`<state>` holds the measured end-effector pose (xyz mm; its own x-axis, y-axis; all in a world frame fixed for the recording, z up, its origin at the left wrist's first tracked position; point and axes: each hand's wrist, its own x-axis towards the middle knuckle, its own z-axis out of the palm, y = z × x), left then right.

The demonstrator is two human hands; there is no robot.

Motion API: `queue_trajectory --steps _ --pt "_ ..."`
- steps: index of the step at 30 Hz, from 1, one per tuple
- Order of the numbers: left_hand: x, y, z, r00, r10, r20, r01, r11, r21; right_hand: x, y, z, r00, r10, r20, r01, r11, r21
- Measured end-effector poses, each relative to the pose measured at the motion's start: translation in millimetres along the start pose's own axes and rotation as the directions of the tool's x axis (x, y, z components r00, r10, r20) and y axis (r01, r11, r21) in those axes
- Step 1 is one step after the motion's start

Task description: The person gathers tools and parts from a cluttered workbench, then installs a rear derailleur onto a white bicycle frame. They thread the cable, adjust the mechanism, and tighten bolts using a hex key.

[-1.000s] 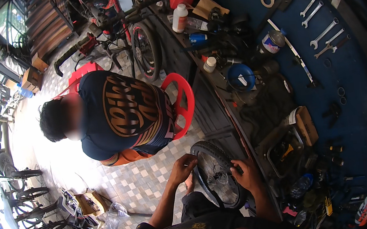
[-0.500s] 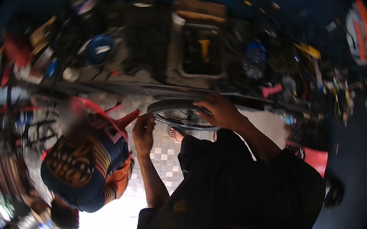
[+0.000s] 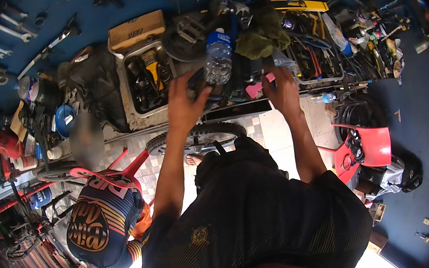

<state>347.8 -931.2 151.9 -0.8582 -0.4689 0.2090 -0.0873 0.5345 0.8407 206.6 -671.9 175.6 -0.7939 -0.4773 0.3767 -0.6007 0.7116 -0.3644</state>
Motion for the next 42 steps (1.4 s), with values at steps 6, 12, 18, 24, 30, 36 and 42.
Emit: queue_trajectory --steps 6,12,18,24,30,36,42 --pt "48 28 94 0.996 0.045 0.083 -0.079 0.878 0.472 77 22 29 0.988 -0.141 -0.062 0.119 0.954 -0.275" --pt "56 12 101 0.998 -0.049 0.028 0.03 0.885 0.465 156 130 43 0.945 0.241 0.222 -0.258 0.965 0.052" --pt "59 12 85 0.929 0.319 -0.186 -0.062 0.631 0.773 212 210 -45 0.8 0.285 -0.528 -0.102 0.931 0.349" --pt "45 43 141 0.981 0.084 0.177 -0.16 0.867 0.473 222 186 -70 0.891 0.04 -0.452 0.018 0.992 0.125" --pt "48 55 180 0.961 -0.163 0.225 0.019 0.846 0.533 132 145 -29 0.952 -0.158 -0.263 0.162 0.987 -0.008" --pt "70 46 176 0.934 -0.22 0.281 0.065 0.879 0.472 -5 78 -20 0.966 0.059 0.25 -0.091 0.988 0.121" --pt "89 47 154 0.897 -0.256 0.361 0.101 0.913 0.395 -70 83 -26 0.929 0.192 0.317 -0.292 0.906 0.306"
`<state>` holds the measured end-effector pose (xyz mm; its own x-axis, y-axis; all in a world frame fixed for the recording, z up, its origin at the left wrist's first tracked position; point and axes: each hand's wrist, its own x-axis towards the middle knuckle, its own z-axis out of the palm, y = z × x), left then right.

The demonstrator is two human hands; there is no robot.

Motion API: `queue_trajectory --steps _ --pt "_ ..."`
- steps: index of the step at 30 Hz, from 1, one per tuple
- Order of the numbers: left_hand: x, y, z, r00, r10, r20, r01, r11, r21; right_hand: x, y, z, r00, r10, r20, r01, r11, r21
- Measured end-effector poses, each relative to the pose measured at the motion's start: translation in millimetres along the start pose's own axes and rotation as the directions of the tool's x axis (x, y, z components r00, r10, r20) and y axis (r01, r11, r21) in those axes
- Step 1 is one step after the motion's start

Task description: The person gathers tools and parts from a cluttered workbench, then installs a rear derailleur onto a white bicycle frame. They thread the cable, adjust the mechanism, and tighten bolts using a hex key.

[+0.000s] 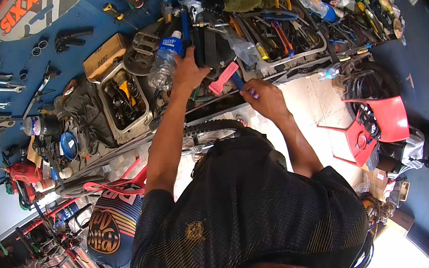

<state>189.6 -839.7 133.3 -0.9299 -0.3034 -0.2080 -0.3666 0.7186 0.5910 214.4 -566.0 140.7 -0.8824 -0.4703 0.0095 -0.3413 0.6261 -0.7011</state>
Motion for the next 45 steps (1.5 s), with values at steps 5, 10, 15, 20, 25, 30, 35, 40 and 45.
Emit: queue_trajectory --steps 5,10,15,20,25,30,35,40,45 --pt "17 -8 -31 0.979 0.157 -0.131 -0.158 0.987 -0.003 -9 -8 0 0.999 0.016 -0.03 -0.015 1.0 0.027" --pt "27 -1 -68 0.995 0.087 -0.042 -0.094 0.972 -0.217 10 -7 31 0.957 -0.194 -0.213 0.147 0.965 -0.218" --pt "35 -12 -82 0.996 0.066 -0.056 -0.077 0.967 -0.242 72 -21 47 0.985 -0.141 -0.1 0.075 0.868 -0.491" --pt "29 -16 -57 0.995 0.04 -0.087 -0.057 0.978 -0.199 104 -24 76 0.978 -0.2 -0.058 0.127 0.795 -0.593" --pt "18 -3 -44 0.993 0.049 -0.103 -0.06 0.992 -0.107 111 -19 81 0.953 -0.303 0.005 0.227 0.702 -0.675" --pt "15 8 -37 0.997 -0.005 -0.075 0.001 0.999 -0.052 115 -8 75 0.909 -0.413 0.052 0.333 0.648 -0.685" --pt "20 -2 -45 0.996 0.018 -0.089 -0.016 1.0 0.018 111 -15 44 0.929 -0.356 0.102 0.341 0.714 -0.611" --pt "26 -12 -59 0.994 0.087 -0.069 -0.086 0.996 0.02 136 -38 -2 0.932 -0.36 0.042 0.321 0.766 -0.557" --pt "24 -8 -66 1.0 0.025 -0.002 -0.025 0.999 -0.039 174 -77 -42 0.943 -0.33 0.05 0.314 0.825 -0.471"
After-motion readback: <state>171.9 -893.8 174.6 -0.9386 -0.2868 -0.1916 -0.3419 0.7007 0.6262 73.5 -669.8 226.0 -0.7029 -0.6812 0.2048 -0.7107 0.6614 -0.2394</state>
